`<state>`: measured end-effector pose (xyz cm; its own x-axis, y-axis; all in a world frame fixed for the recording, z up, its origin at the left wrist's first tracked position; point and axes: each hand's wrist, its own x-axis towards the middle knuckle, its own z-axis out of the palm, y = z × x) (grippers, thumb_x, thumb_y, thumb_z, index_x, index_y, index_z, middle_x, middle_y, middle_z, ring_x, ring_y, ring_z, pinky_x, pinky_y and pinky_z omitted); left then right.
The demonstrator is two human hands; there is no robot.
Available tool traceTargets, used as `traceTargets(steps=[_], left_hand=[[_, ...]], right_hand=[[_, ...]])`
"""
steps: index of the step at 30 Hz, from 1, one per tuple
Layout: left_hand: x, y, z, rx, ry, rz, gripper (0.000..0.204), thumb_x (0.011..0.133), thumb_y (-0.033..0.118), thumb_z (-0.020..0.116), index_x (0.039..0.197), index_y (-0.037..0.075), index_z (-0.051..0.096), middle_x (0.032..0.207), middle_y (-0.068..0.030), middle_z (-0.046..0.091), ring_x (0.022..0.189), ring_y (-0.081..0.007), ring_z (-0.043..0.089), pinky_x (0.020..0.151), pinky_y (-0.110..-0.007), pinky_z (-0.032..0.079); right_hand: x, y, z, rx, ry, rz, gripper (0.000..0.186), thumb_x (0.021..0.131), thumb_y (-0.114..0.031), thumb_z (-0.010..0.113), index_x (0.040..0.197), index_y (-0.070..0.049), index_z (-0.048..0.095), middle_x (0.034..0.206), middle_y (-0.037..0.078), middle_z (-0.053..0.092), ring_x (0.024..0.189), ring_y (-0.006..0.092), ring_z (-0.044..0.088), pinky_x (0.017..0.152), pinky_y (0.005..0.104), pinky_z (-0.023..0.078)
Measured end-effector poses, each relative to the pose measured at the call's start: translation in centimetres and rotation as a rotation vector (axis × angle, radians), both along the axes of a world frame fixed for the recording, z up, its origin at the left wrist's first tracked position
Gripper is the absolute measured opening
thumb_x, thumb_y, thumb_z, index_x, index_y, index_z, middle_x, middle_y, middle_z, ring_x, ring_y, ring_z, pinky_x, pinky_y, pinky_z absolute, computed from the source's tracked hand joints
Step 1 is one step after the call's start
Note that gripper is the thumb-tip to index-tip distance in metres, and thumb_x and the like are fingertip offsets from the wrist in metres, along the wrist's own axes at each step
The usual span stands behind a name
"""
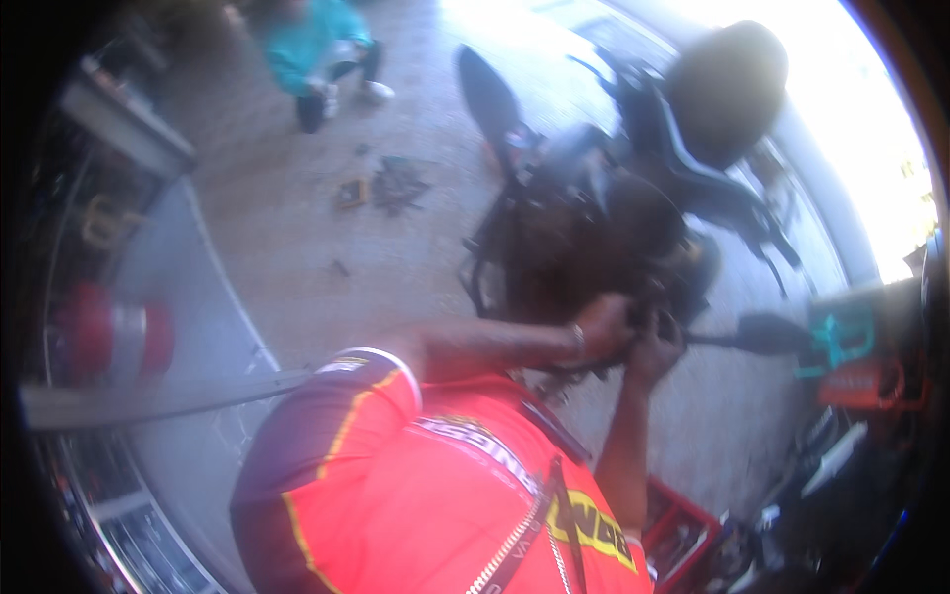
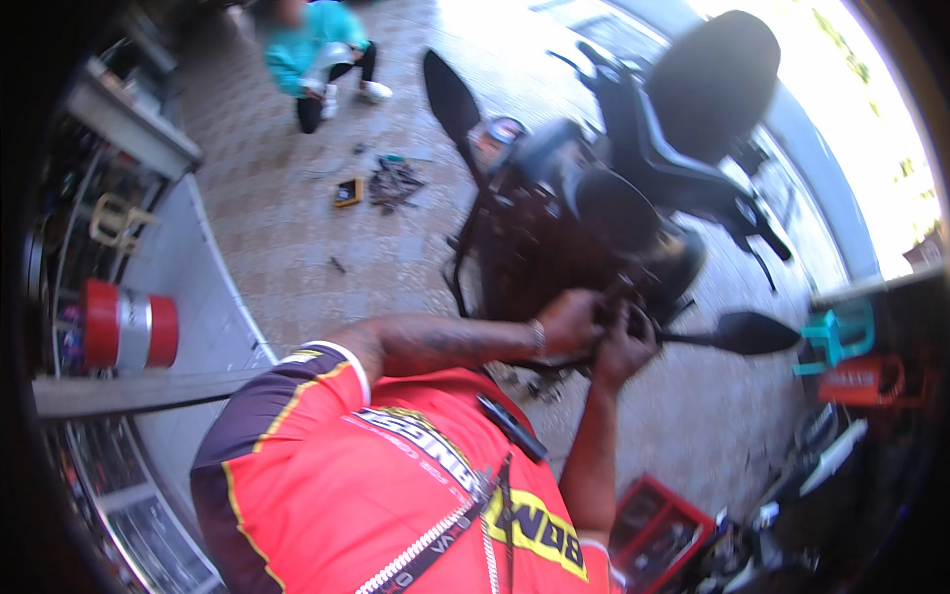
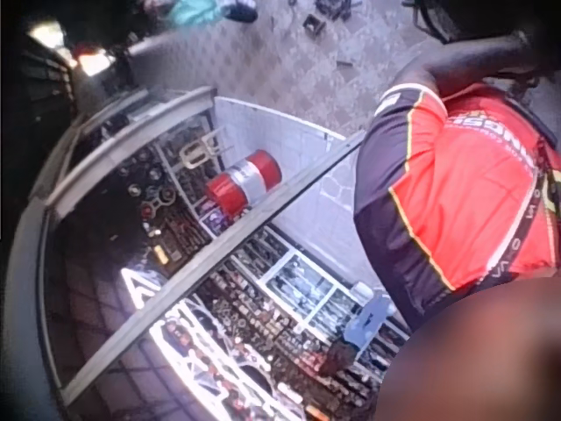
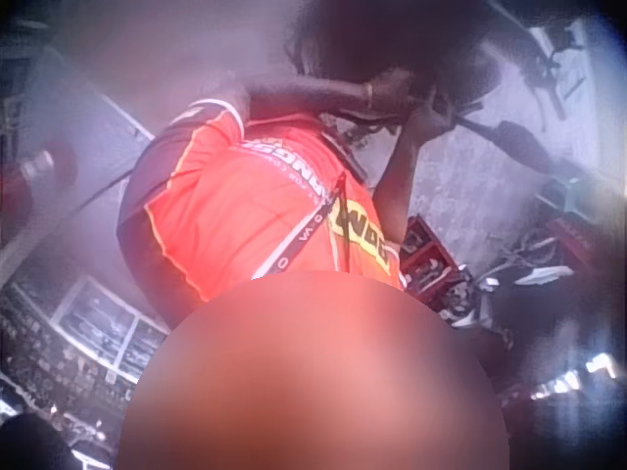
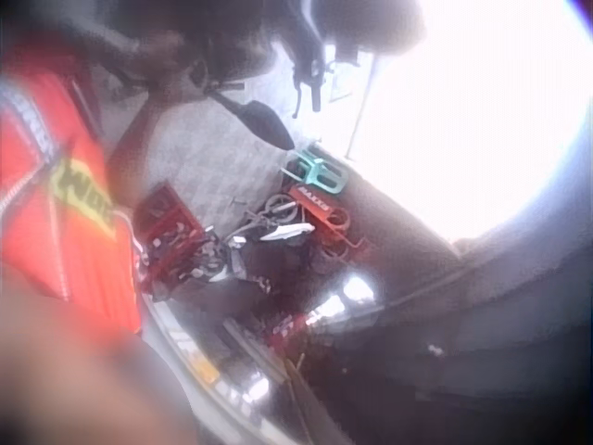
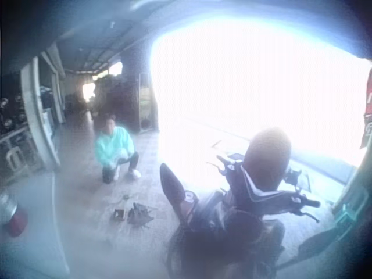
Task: The person uses a screwdriver to work on the front assembly of a motorcycle, repeatedly inserting and turning the tool near the handlebar area. Another person is present nearby but not directly involved in the repair.
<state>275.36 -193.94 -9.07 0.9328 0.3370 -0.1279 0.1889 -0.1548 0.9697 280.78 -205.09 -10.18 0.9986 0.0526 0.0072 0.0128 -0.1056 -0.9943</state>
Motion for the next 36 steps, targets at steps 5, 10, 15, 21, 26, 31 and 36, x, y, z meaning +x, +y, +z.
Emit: traceTargets(steps=[5,10,15,21,26,31,36], left_hand=[[-3.8,1.7,5.7,0.018,-0.064,-0.008,0.033,0.081,0.024,0.078,0.099,-0.003,0.072,0.094,-0.0257,0.071,0.094,-0.0421,0.07,0.081,-0.045,0.055],[-3.9,3.9,6.0,-0.009,-0.05,0.0,0.032,0.082,0.024,0.077,0.099,-0.003,0.072,0.095,-0.0266,0.071,0.095,-0.0435,0.07,0.082,-0.046,0.055],[-4.6,1.2,3.4,-0.076,-0.044,0.043,0.032,0.083,0.024,0.077,0.099,-0.003,0.072,0.097,-0.0272,0.07,0.095,-0.0433,0.07,0.082,-0.046,0.055],[-5.8,0.7,2.8,-0.059,-0.02,0.046,0.033,0.084,0.027,0.076,0.1,-0.001,0.072,0.095,-0.0251,0.072,0.095,-0.0421,0.07,0.082,-0.045,0.055],[-4.7,1.1,4.8,-0.024,-0.031,-0.008,0.033,0.084,0.027,0.076,0.1,-0.001,0.073,0.095,-0.0249,0.072,0.095,-0.0421,0.07,0.081,-0.046,0.055],[-5.6,0.8,6.2,-0.033,-0.01,-0.023,0.032,0.083,0.027,0.076,0.098,-0.001,0.073,0.096,-0.0252,0.072,0.096,-0.0429,0.07,0.081,-0.046,0.055],[-6.2,0.5,6.4,-0.056,-0.003,-0.009,0.034,0.083,0.028,0.076,0.099,-0.002,0.072,0.097,-0.0261,0.071,0.097,-0.0428,0.069,0.082,-0.047,0.055]], right_hand=[[-3.8,1.6,4.4,-0.024,0.005,-0.099,0.016,0.095,-0.007,0.073,0.101,0.008,0.073,0.094,0.01,0.073,0.085,0.018,0.069,0.081,0.0326,0.056],[-3.7,3.2,4.3,0.007,-0.058,0.01,0.018,0.095,-0.009,0.073,0.101,0.008,0.073,0.097,0.011,0.073,0.089,0.0182,0.067,0.085,0.0321,0.054],[-4.9,1.2,2.4,-0.083,-0.022,-0.024,0.021,0.096,-0.012,0.073,0.101,0.008,0.073,0.097,0.01,0.071,0.09,0.0184,0.066,0.087,0.0325,0.052],[-6.0,1.1,2.3,-0.175,-0.112,-0.023,0.021,0.096,-0.012,0.073,0.103,0.008,0.073,0.098,0.011,0.074,0.091,0.0194,0.068,0.089,0.0339,0.052],[-5.5,1.4,5.1,0.02,0.067,-0.06,0.023,0.095,-0.01,0.073,0.107,0.01,0.071,0.099,0.013,0.075,0.091,0.0201,0.069,0.085,0.0338,0.055],[-6.3,0.9,6.5,-0.019,0.081,-0.014,0.029,0.097,-0.012,0.072,0.116,0.011,0.068,0.107,0.014,0.073,0.095,0.0193,0.068,0.085,0.0324,0.053],[-6.4,0.0,5.8,-0.052,0.045,0.052,0.03,0.098,-0.011,0.07,0.119,0.01,0.068,0.112,0.013,0.071,0.1,0.0198,0.067,0.089,0.0332,0.052]])
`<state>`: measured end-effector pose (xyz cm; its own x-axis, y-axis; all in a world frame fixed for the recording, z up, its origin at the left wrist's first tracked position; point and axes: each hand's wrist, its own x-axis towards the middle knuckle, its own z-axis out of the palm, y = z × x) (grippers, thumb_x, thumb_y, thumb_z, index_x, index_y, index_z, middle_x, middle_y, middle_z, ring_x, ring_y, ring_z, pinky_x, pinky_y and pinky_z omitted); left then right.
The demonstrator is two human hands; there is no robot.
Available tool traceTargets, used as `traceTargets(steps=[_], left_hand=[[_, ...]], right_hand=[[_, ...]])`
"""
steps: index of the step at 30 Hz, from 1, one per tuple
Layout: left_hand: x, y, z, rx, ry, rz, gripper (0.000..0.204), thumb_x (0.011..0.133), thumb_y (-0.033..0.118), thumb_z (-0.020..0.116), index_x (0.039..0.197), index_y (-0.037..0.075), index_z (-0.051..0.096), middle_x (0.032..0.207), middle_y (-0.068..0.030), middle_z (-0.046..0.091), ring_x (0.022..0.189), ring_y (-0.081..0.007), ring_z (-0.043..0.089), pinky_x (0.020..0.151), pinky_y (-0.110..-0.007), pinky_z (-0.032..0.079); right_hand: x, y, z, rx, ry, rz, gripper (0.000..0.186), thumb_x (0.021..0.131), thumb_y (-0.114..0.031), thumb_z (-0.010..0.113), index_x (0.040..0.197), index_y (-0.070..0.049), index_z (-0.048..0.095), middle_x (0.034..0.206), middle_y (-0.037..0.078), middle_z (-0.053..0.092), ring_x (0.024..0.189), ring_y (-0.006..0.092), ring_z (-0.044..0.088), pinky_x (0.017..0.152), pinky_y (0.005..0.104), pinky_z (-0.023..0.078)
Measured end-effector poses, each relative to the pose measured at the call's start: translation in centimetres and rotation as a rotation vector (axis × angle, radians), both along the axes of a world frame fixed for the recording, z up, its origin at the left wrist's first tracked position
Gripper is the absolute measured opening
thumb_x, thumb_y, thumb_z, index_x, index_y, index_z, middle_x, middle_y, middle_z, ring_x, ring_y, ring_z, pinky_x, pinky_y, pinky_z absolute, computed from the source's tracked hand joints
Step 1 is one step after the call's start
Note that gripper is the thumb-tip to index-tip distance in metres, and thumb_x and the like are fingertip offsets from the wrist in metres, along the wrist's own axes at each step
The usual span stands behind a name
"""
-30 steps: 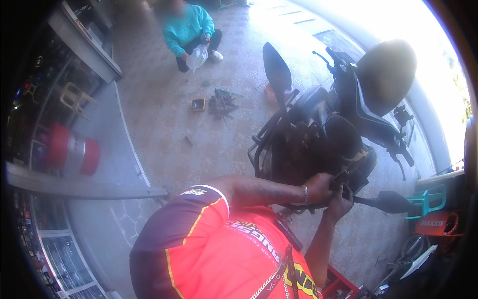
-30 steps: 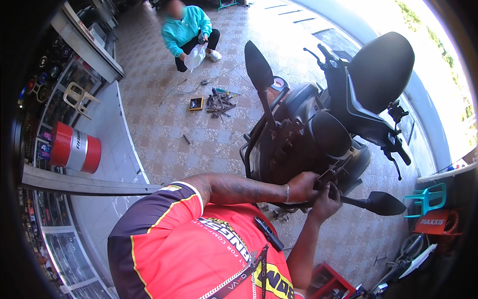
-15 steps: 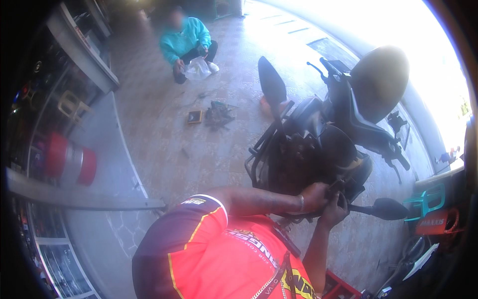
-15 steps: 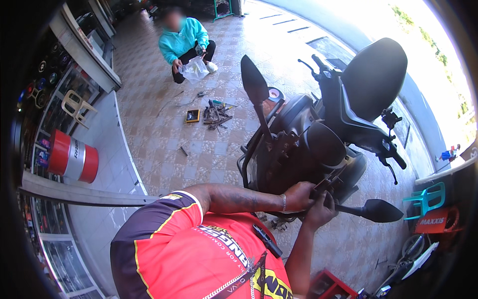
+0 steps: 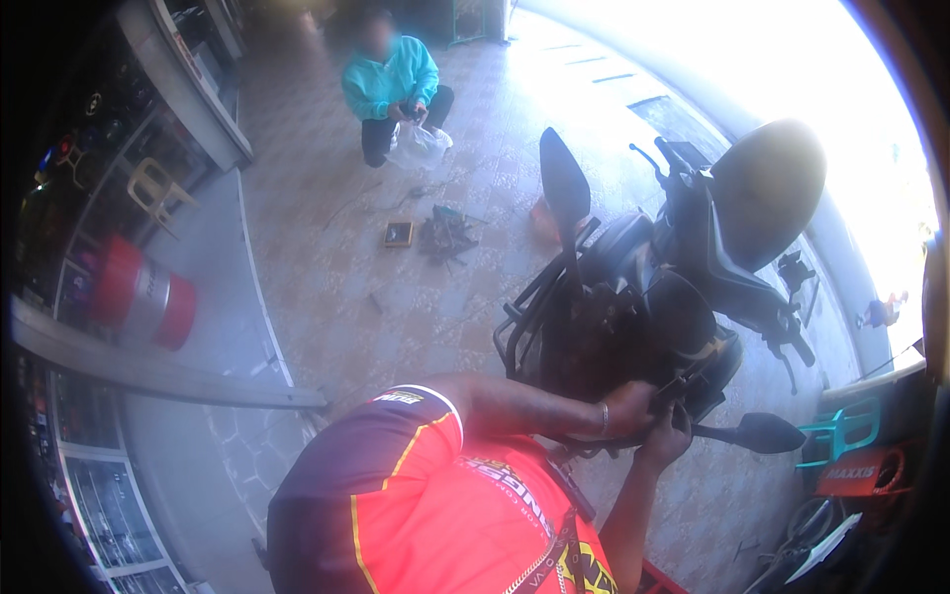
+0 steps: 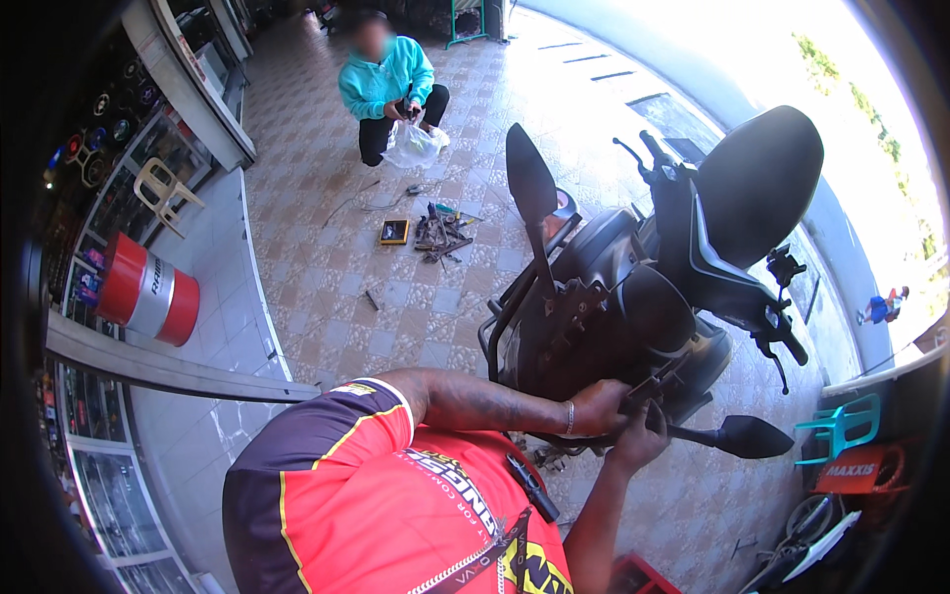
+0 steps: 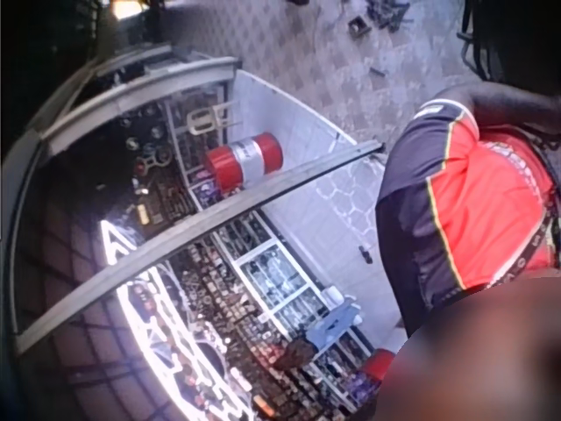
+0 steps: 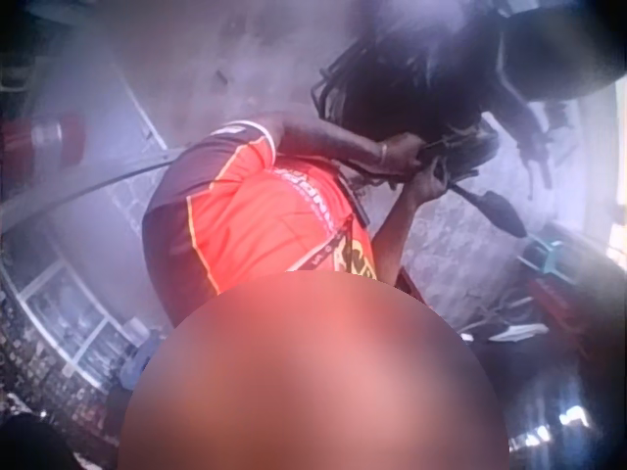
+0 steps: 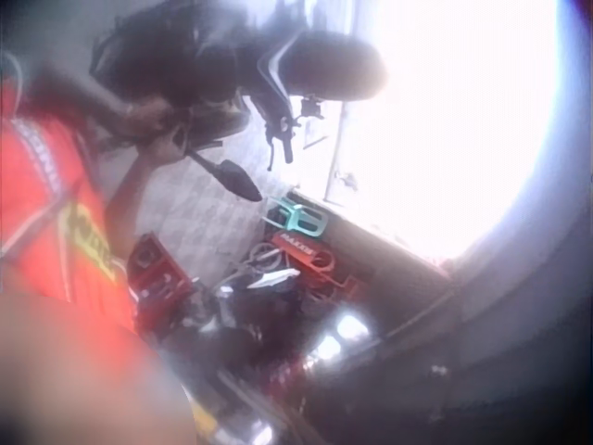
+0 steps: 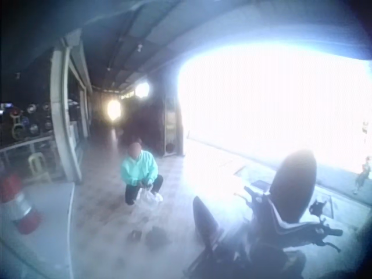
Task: The person uses a screwdriver to work on the front assembly of a motorcycle, repeatedly inserting and turning the tool near the handlebar area. Another person is present nearby but not directly involved in the repair.
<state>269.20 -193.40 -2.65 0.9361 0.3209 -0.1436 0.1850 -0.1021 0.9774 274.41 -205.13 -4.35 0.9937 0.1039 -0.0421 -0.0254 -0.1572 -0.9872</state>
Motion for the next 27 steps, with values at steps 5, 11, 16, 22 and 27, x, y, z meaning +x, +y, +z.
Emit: traceTargets(steps=[5,11,16,22,27], left_hand=[[0.4,-0.1,-0.5,0.108,-0.052,0.009,0.036,0.083,0.029,0.076,0.1,-0.002,0.071,0.098,-0.0264,0.071,0.097,-0.0432,0.069,0.083,-0.048,0.055],[0.0,0.0,-0.5,0.07,-0.044,0.011,0.038,0.083,0.031,0.077,0.1,-0.003,0.071,0.098,-0.0259,0.071,0.098,-0.0435,0.069,0.083,-0.047,0.055],[-1.1,-1.0,-0.2,0.008,-0.053,0.049,0.038,0.083,0.032,0.077,0.1,-0.002,0.071,0.099,-0.0259,0.072,0.099,-0.0427,0.07,0.082,-0.046,0.055],[-1.1,-1.0,-0.2,0.004,-0.034,0.045,0.038,0.082,0.032,0.077,0.099,-0.002,0.072,0.096,-0.0256,0.072,0.097,-0.0422,0.07,0.081,-0.045,0.055],[0.2,-0.6,-0.1,0.028,-0.046,0.01,0.036,0.083,0.03,0.076,0.099,-0.002,0.073,0.095,-0.0256,0.072,0.097,-0.0416,0.071,0.081,-0.045,0.055]], right_hand=[[0.2,-0.5,-1.1,-0.048,-0.066,0.02,0.028,0.098,-0.009,0.07,0.12,0.008,0.069,0.112,0.01,0.072,0.099,0.0199,0.067,0.089,0.0339,0.051],[-0.4,0.0,-1.2,0.041,-0.105,-0.051,0.02,0.095,-0.01,0.073,0.104,0.008,0.073,0.101,0.011,0.075,0.094,0.0174,0.067,0.091,0.0341,0.051],[-1.2,-0.3,-0.6,0.049,-0.101,-0.052,0.019,0.095,-0.01,0.073,0.103,0.008,0.074,0.104,0.013,0.074,0.098,0.0193,0.066,0.093,0.0353,0.05],[-0.9,-0.9,-0.3,-0.116,-0.142,-0.011,0.017,0.093,-0.008,0.075,0.1,0.007,0.075,0.108,0.014,0.074,0.101,0.0197,0.067,0.095,0.0375,0.049],[0.2,-0.6,-0.1,0.052,-0.099,-0.001,0.015,0.093,-0.006,0.075,0.1,0.007,0.076,0.106,0.013,0.075,0.101,0.0183,0.067,0.096,0.0373,0.048]])
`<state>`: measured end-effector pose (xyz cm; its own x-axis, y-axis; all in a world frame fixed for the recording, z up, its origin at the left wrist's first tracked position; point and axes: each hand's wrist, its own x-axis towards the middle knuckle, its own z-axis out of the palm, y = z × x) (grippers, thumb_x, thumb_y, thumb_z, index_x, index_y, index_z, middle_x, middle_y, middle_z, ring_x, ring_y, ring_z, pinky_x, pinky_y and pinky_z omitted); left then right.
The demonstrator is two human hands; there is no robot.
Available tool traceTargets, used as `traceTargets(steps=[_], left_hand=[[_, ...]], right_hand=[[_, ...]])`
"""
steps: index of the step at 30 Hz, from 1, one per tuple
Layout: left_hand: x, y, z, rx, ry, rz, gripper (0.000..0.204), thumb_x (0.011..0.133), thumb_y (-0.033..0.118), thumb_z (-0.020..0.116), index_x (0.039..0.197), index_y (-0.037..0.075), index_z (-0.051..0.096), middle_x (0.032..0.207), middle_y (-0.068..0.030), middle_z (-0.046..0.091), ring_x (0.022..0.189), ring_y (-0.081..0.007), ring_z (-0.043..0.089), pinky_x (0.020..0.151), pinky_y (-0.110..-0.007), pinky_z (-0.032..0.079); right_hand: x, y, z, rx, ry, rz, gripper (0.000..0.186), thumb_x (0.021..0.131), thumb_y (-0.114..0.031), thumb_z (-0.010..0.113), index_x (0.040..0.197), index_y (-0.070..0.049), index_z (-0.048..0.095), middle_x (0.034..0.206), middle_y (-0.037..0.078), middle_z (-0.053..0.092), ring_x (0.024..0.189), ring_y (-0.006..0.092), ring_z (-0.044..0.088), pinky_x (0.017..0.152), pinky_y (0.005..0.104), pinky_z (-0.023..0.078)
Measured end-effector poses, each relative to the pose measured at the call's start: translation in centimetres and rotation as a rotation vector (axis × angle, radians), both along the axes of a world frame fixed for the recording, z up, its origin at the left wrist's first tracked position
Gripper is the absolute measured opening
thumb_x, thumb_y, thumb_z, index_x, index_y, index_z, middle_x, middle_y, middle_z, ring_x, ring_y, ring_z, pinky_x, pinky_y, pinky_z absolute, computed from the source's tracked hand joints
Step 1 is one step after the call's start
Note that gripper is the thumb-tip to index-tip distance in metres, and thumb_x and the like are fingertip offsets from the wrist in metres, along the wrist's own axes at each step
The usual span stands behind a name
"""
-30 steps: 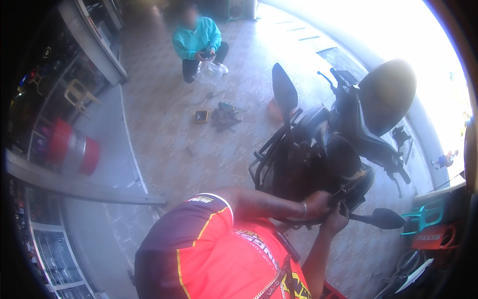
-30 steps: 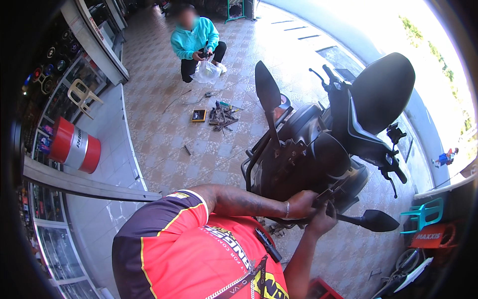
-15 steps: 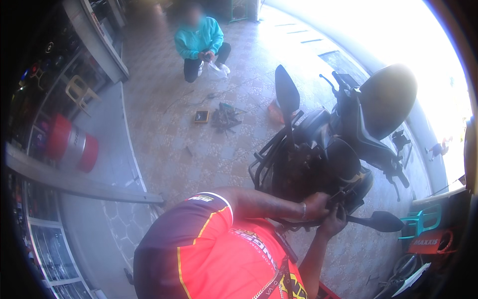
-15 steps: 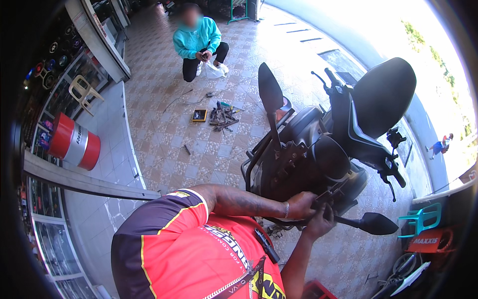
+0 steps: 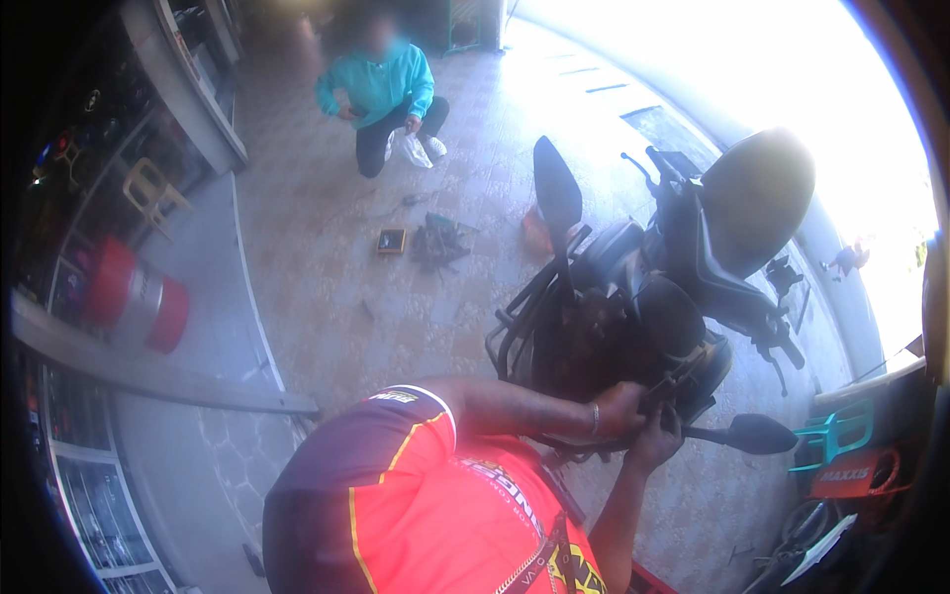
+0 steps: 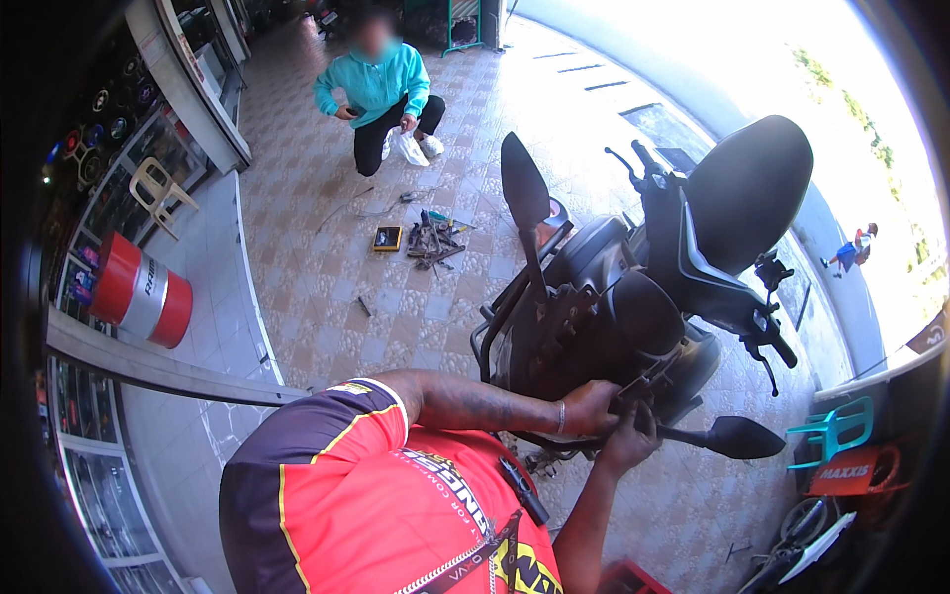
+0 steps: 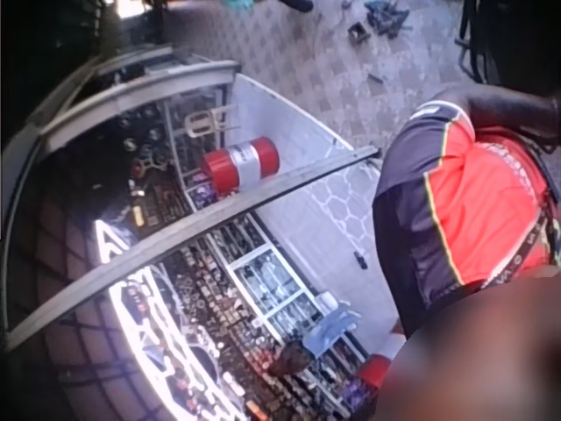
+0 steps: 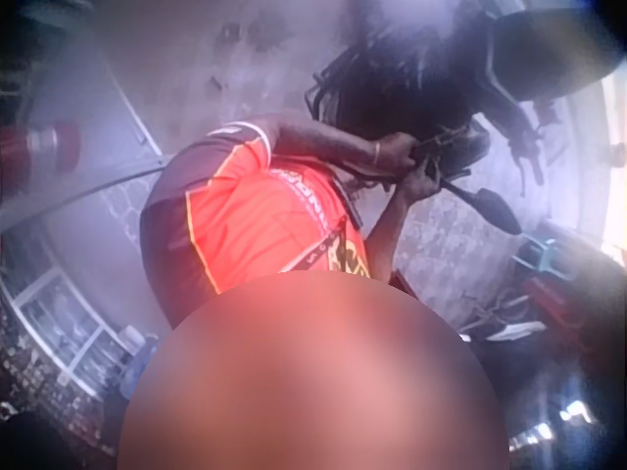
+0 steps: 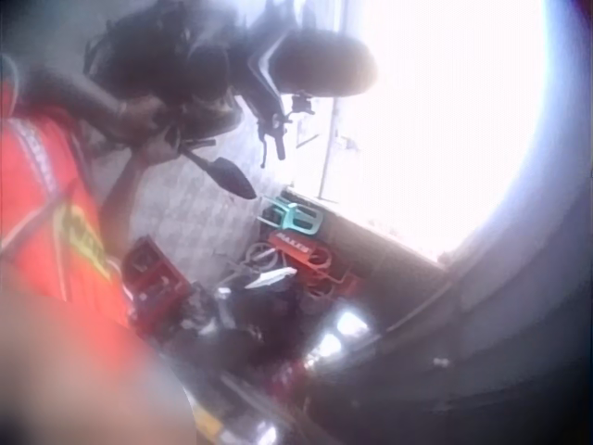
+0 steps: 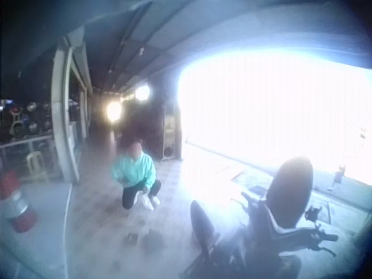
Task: The person uses a screwdriver to work on the front assembly of a motorcycle, repeatedly inserting and turning the tool near the handlebar area. Another person is present nearby but not directly involved in the repair.
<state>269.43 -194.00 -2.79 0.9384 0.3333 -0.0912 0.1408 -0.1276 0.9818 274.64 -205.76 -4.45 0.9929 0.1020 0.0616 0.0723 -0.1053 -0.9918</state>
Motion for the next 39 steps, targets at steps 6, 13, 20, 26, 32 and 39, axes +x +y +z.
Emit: traceTargets(steps=[6,13,20,26,32,39], left_hand=[[0.3,0.0,-0.3,-0.029,-0.033,0.028,0.037,0.084,0.029,0.075,0.102,-0.002,0.072,0.096,-0.0264,0.072,0.1,-0.0417,0.07,0.083,-0.044,0.055],[-1.1,0.5,-1.0,0.051,-0.04,0.025,0.038,0.084,0.03,0.075,0.105,-0.002,0.072,0.1,-0.0277,0.071,0.102,-0.0424,0.069,0.083,-0.045,0.055],[-3.0,0.1,-1.2,-0.011,-0.044,0.04,0.039,0.082,0.031,0.077,0.102,-0.002,0.072,0.098,-0.0277,0.071,0.1,-0.042,0.07,0.083,-0.044,0.055],[2.5,0.3,-0.6,-0.044,0.038,0.001,0.036,0.082,0.026,0.077,0.104,-0.003,0.073,0.097,-0.0252,0.073,0.096,-0.0341,0.074,0.081,-0.041,0.056],[9.0,-2.2,-4.7,-0.108,-0.043,-0.051,0.033,0.087,0.021,0.076,0.108,-0.004,0.072,0.098,-0.0212,0.076,0.095,-0.017,0.073,0.08,-0.037,0.056],[10.1,-2.1,-7.7,0.04,-0.054,-0.049,0.037,0.087,0.025,0.075,0.11,-0.003,0.071,0.096,-0.0224,0.075,0.092,-0.0302,0.076,0.079,-0.039,0.056]], right_hand=[[0.4,0.5,-0.3,0.036,-0.064,-0.007,0.013,0.093,-0.004,0.075,0.101,0.007,0.076,0.106,0.011,0.074,0.101,0.0185,0.068,0.093,0.0348,0.05],[-0.9,0.8,-1.6,0.022,-0.085,-0.021,0.014,0.093,-0.004,0.075,0.102,0.006,0.074,0.106,0.012,0.073,0.098,0.0177,0.067,0.09,0.0333,0.052],[-2.9,0.7,-0.7,-0.108,-0.024,-0.051,0.015,0.093,-0.007,0.076,0.1,0.005,0.072,0.101,0.011,0.074,0.087,0.0176,0.069,0.082,0.0328,0.055],[2.7,1.0,-0.2,0.033,-0.011,-0.039,0.019,0.093,-0.005,0.075,0.107,0.005,0.068,0.104,0.013,0.073,0.086,0.0182,0.07,0.08,0.031,0.056],[9.7,-2.8,-3.6,-0.302,0.021,0.036,0.038,0.093,-0.021,0.078,0.121,0.001,0.065,0.112,0.02,0.069,0.101,0.0285,0.071,0.089,0.0385,0.056],[11.7,-3.6,-5.7,-0.717,0.065,0.088,0.064,0.096,-0.048,0.067,0.142,-0.007,0.053,0.128,0.03,0.064,0.118,0.0426,0.065,0.1,0.0459,0.051]])
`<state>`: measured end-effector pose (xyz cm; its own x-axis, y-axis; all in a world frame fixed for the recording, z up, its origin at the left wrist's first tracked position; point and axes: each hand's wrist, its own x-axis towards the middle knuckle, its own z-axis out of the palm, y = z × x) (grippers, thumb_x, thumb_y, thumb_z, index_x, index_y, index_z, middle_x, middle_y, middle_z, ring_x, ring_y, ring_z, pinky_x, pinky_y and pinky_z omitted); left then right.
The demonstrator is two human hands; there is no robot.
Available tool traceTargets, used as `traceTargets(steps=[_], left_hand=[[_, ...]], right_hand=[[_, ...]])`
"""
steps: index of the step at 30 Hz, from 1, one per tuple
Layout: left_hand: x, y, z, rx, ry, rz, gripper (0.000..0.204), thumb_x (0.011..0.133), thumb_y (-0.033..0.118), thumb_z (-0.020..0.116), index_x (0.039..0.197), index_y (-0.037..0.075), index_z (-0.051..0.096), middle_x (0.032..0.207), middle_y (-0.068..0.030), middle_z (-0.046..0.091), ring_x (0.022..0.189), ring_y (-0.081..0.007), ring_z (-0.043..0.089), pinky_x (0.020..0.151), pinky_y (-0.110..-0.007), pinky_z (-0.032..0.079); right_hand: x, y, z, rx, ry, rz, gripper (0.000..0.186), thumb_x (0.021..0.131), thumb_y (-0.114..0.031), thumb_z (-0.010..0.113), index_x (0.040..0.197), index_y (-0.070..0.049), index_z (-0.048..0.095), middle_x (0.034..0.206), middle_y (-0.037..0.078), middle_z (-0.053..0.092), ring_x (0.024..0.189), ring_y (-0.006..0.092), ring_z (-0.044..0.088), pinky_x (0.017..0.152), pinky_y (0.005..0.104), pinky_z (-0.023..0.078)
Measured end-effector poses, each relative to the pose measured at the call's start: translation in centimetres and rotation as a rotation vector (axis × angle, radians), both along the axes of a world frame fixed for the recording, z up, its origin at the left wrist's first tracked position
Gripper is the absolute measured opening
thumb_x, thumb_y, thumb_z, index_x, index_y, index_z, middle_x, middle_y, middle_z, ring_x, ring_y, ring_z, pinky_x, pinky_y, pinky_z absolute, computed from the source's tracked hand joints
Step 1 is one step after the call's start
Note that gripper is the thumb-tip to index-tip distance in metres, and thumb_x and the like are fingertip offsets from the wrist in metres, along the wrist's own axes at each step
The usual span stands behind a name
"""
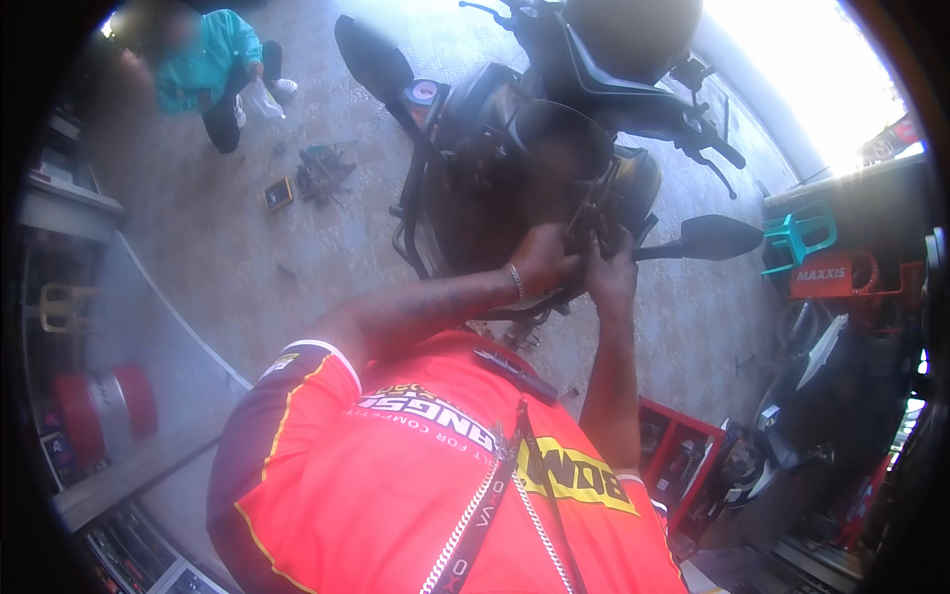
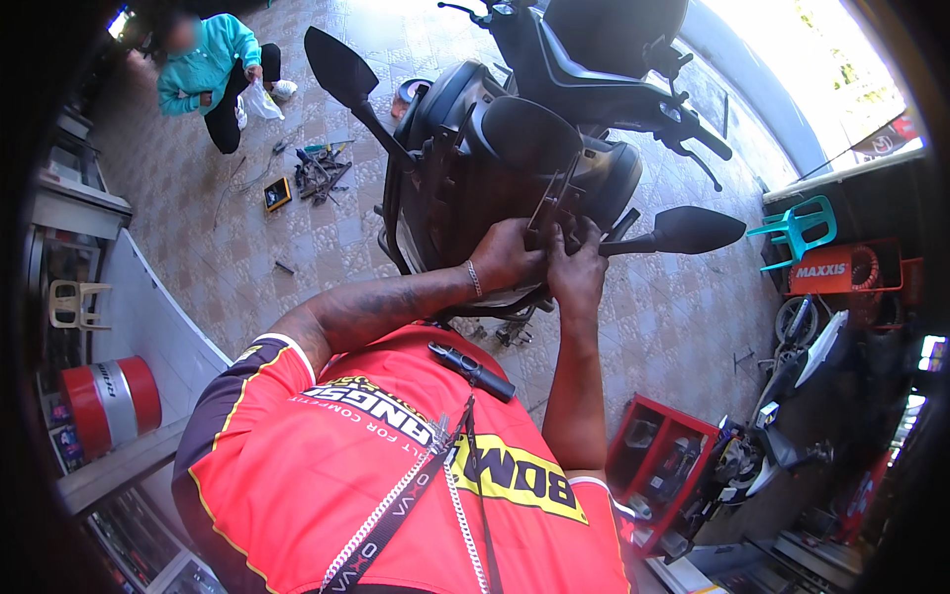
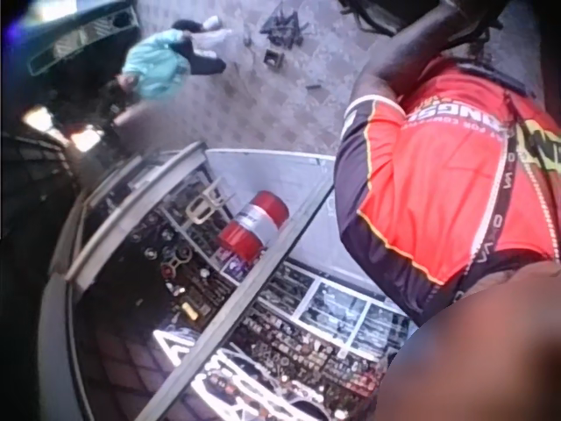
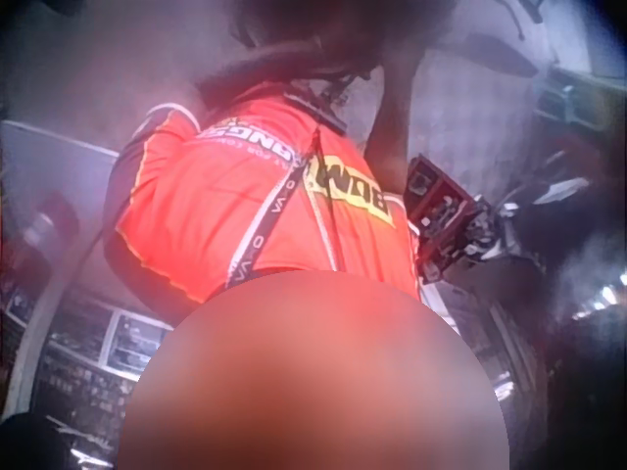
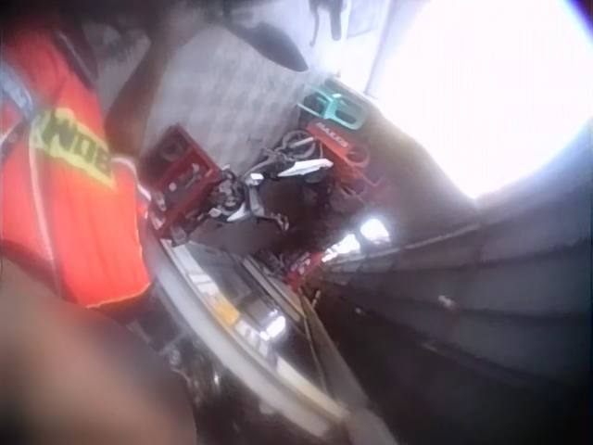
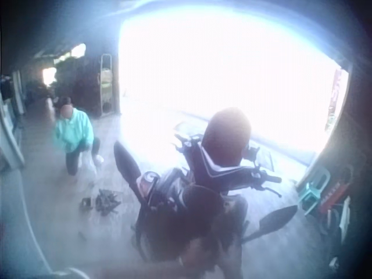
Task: The person uses a screwdriver to work on the front assembly of a motorcycle, repeatedly inserting and turning the tool near the handlebar area. Another person is present nearby but not directly involved in the repair.
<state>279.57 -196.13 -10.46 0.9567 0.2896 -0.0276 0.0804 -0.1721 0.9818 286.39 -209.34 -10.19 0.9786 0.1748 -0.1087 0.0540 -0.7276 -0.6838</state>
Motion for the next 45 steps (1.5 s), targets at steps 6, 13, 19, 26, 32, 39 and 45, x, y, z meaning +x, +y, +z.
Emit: traceTargets(steps=[6,13,19,26,32,39,45], left_hand=[[-0.1,0.8,-1.1,0.053,0.048,0.005,0.036,0.083,0.026,0.077,0.103,-0.003,0.073,0.091,-0.0218,0.075,0.088,-0.0338,0.075,0.076,-0.041,0.056],[-0.4,1.3,-0.7,0.097,-0.025,0.031,0.032,0.082,0.026,0.077,0.099,-0.001,0.073,0.087,-0.0213,0.073,0.086,-0.0349,0.074,0.075,-0.042,0.055],[-1.3,1.3,-0.7,0.005,0.002,0.01,0.033,0.081,0.027,0.078,0.101,0.001,0.073,0.089,-0.0213,0.073,0.087,-0.036,0.073,0.076,-0.043,0.055],[-1.1,1.7,-0.9,0.015,0.036,0.023,0.031,0.081,0.024,0.078,0.102,0.002,0.074,0.089,-0.0213,0.073,0.085,-0.0363,0.073,0.076,-0.043,0.055],[-1.8,2.4,-0.9,-0.022,0.07,0.016,0.03,0.08,0.024,0.079,0.101,0.002,0.074,0.087,-0.0206,0.071,0.083,-0.0373,0.071,0.076,-0.045,0.054],[-2.2,2.9,-3.1,0.048,0.082,0.015,0.032,0.079,0.027,0.08,0.095,0.0,0.073,0.092,-0.0236,0.069,0.089,-0.0408,0.068,0.081,-0.048,0.053],[-3.0,3.9,-4.7,0.088,0.053,0.007,0.031,0.079,0.028,0.08,0.091,0.0,0.072,0.091,-0.0243,0.068,0.089,-0.0422,0.067,0.082,-0.05,0.052]], right_hand=[[1.6,-0.3,-0.4,0.093,0.276,0.106,0.059,0.102,-0.037,0.062,0.148,-0.002,0.049,0.133,0.019,0.066,0.115,0.0253,0.066,0.096,0.0345,0.052],[1.1,0.3,0.0,0.067,0.215,0.164,0.054,0.103,-0.031,0.061,0.146,-0.001,0.052,0.128,0.016,0.068,0.102,0.019,0.069,0.087,0.0311,0.054],[1.4,0.4,1.0,0.103,0.223,0.154,0.059,0.095,-0.041,0.071,0.132,0.004,0.063,0.13,0.023,0.068,0.116,0.032,0.069,0.097,0.0387,0.052],[2.6,0.9,2.5,-0.33,-0.119,0.385,0.048,0.091,-0.038,0.073,0.124,-0.003,0.07,0.112,0.023,0.072,0.106,0.0384,0.069,0.093,0.0441,0.053],[1.3,1.8,3.7,-0.098,-0.178,0.48,0.035,0.092,-0.023,0.069,0.122,-0.005,0.067,0.118,0.019,0.07,0.108,0.039,0.068,0.09,0.047,0.053],[0.2,2.1,1.9,0.04,-0.125,0.442,0.034,0.093,-0.023,0.07,0.122,-0.005,0.063,0.114,0.019,0.071,0.105,0.0346,0.07,0.089,0.0463,0.053],[-0.1,2.4,0.1,0.046,-0.095,0.478,0.033,0.093,-0.025,0.072,0.117,-0.002,0.066,0.105,0.017,0.075,0.096,0.0291,0.074,0.082,0.042,0.057]])
